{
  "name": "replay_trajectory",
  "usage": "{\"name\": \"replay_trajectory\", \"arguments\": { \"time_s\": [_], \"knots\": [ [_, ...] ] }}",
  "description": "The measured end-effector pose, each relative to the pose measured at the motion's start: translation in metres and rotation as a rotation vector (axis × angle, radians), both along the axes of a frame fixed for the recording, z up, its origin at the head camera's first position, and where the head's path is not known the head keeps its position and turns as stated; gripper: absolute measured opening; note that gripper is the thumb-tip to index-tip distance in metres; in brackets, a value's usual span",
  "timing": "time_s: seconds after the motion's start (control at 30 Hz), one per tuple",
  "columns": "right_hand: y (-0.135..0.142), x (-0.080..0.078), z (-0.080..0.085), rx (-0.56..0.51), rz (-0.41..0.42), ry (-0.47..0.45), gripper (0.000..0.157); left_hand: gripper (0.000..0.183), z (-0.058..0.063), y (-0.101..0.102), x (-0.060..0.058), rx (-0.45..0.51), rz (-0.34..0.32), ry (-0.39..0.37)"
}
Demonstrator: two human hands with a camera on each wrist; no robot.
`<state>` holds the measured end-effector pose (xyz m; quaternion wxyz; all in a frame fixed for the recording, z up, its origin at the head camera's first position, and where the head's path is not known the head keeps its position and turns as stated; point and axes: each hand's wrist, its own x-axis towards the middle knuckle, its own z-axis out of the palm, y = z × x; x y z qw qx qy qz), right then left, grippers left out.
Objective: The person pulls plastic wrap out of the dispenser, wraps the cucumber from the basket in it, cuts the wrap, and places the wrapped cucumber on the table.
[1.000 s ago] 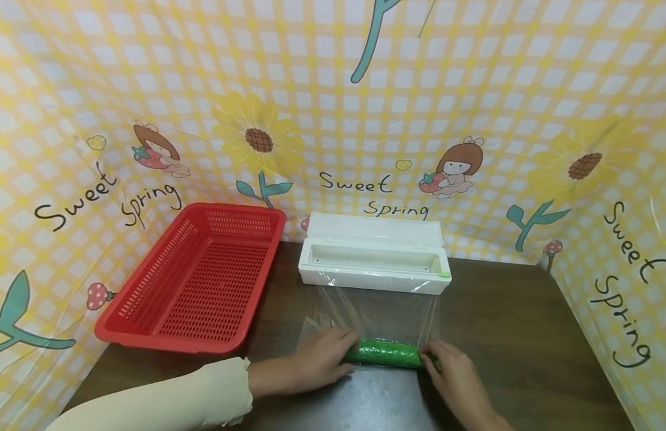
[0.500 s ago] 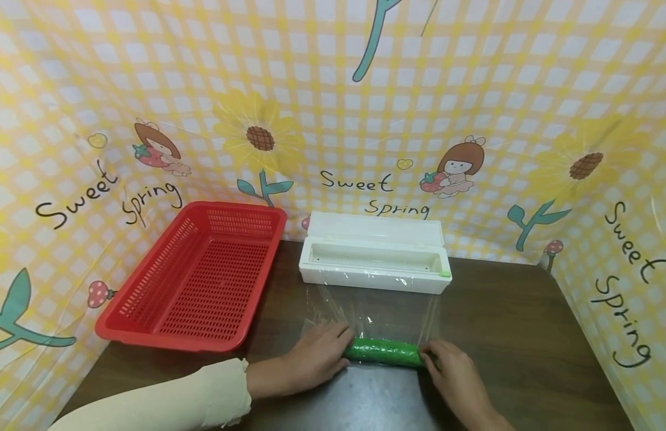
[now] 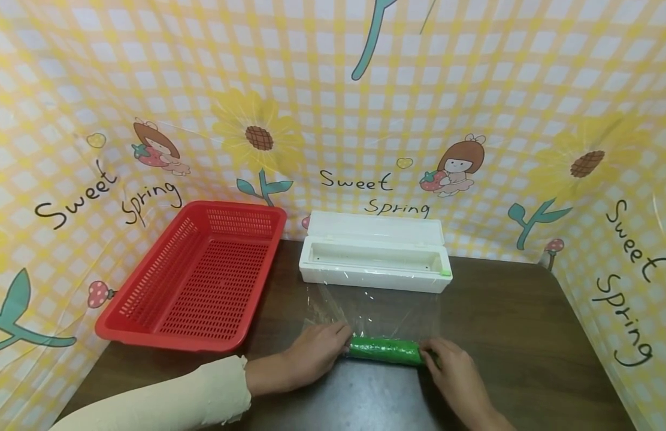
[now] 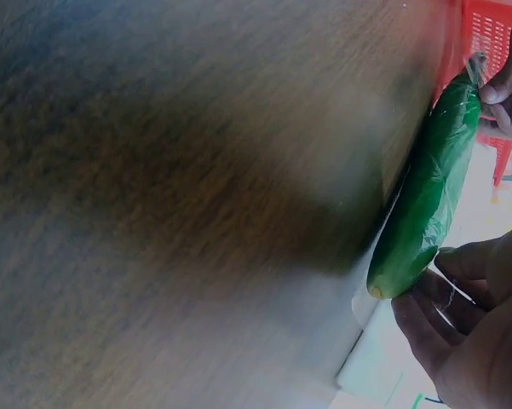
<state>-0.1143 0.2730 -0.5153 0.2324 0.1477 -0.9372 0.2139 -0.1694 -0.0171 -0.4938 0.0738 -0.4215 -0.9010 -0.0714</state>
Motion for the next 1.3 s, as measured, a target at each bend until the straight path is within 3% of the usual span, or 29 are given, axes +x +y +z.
{"name": "replay_trajectory", "arguments": {
  "time_s": [0.23, 0.47, 0.67, 0.8, 0.93, 1.07, 1.17, 1.3],
  "knots": [
    [0.000, -0.001, 0.000, 0.000, -0.025, -0.020, 0.025, 0.024, -0.001, 0.002, -0.004, 0.021, 0.013, -0.011],
    [0.000, -0.003, -0.002, -0.026, -0.065, -0.075, 0.024, 0.036, -0.008, 0.001, -0.010, 0.112, 0.012, 0.015],
    [0.000, -0.006, -0.003, -0.034, -0.065, -0.078, 0.021, 0.015, -0.011, 0.001, -0.003, 0.068, 0.047, 0.038],
    [0.000, -0.006, -0.001, -0.022, -0.071, -0.092, 0.020, 0.025, -0.013, 0.002, 0.003, -0.016, 0.040, 0.165],
    [0.000, -0.006, 0.002, -0.027, -0.086, -0.146, 0.017, 0.025, -0.018, 0.005, 0.008, -0.121, -0.084, 0.397],
    [-0.001, -0.007, 0.006, -0.053, -0.107, -0.226, 0.016, 0.017, -0.023, 0.010, 0.011, -0.172, -0.196, 0.571],
    [-0.002, -0.009, 0.006, -0.065, -0.121, -0.253, 0.019, 0.020, -0.026, 0.013, 0.011, -0.193, -0.189, 0.614],
    [-0.003, -0.010, 0.006, -0.059, -0.112, -0.214, 0.024, 0.024, -0.029, 0.016, 0.009, -0.209, -0.108, 0.586]
  ]
}}
